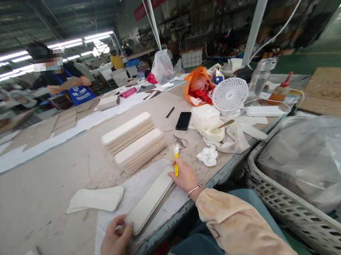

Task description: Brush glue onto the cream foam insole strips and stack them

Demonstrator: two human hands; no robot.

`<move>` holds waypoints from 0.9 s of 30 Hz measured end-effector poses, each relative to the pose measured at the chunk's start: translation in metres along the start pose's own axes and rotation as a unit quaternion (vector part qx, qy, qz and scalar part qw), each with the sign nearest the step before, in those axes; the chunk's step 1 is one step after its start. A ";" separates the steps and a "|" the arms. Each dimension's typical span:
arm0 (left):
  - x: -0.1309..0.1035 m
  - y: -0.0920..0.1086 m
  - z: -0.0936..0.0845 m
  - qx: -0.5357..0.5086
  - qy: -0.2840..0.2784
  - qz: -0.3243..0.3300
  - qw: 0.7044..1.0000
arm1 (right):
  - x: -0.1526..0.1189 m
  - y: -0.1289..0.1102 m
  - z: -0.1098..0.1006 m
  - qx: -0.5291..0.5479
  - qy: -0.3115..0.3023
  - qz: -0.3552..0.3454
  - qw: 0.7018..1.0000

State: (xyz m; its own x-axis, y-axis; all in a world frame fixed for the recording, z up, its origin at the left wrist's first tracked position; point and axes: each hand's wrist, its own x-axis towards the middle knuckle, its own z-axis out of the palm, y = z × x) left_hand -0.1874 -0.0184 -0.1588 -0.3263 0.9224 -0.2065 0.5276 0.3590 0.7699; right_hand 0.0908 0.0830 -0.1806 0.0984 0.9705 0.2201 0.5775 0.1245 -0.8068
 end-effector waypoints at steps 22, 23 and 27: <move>-0.008 0.080 0.010 -0.519 -0.057 -0.030 0.853 | 0.007 -0.017 -0.031 0.345 0.100 0.018 0.933; -0.010 0.079 0.012 -0.524 -0.055 -0.038 0.849 | 0.007 -0.019 -0.035 0.368 0.099 0.019 0.925; -0.014 0.064 0.021 -0.537 -0.031 -0.082 0.839 | 0.007 -0.026 -0.047 0.411 0.086 0.009 0.907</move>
State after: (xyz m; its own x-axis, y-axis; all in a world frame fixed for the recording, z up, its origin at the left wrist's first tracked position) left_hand -0.1326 -0.0052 -0.1195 -0.2664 0.8904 -0.3691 -0.5433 0.1775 0.8205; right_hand 0.1143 0.0770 -0.1326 0.2678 0.9363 0.2272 -0.2188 0.2888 -0.9321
